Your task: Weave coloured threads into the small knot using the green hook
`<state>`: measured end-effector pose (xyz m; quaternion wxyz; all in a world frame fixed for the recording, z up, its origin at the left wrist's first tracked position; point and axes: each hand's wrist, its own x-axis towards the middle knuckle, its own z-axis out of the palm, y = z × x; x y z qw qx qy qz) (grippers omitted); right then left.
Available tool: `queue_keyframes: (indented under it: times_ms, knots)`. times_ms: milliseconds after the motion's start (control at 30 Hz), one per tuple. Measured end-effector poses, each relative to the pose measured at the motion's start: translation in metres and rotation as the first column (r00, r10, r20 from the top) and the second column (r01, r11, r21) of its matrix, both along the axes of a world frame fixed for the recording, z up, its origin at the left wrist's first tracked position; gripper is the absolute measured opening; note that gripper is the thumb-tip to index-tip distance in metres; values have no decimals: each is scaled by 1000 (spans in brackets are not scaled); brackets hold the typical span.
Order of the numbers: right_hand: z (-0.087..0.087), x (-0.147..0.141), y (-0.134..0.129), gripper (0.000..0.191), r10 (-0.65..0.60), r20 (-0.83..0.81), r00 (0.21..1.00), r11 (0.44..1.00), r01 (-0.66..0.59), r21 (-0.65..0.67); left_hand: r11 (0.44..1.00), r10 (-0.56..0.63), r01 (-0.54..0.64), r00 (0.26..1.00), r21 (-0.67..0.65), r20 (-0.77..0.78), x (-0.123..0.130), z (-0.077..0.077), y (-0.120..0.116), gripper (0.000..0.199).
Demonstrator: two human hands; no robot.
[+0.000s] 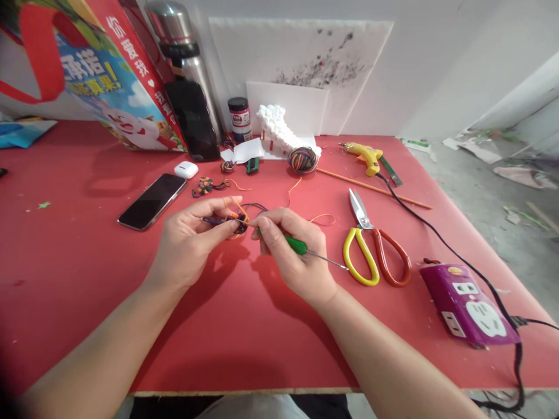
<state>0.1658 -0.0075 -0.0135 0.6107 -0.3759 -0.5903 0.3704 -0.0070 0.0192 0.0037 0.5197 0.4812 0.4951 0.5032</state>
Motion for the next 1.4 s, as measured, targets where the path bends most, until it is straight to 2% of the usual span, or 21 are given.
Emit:
queue_keyframes:
  times_ms: [533, 833, 1000, 1200, 1300, 1400]
  knots:
    - [-4, 0, 0, 19, -15, 66, 998, 998, 12, 55, 999, 12, -10, 999, 41, -49, -1, -4, 0, 30]
    - [-5, -1, 0, 18, -4, 74, 997, 999, 0, 43, 998, 12, -6, 996, 67, -89, -2, -7, 1, 32]
    - [-5, -1, -1, 17, -23, 139, 990, 996, 11, 84, 997, -2, 9, 996, 75, -93, -2, -8, 0, 36]
    - [-7, -2, 1, 16, -89, 284, 955, 979, 32, 200, 1000, 20, -20, 1000, 8, 23, 2, -6, 0, 33]
    - [-8, -2, 3, 15, -142, 345, 928, 957, 39, 289, 999, -8, 13, 992, -41, 125, 5, -7, 1, 40]
    - [-8, -1, 4, 15, -162, 367, 916, 947, 40, 319, 997, -19, 31, 982, -64, 187, 6, -7, 1, 45]
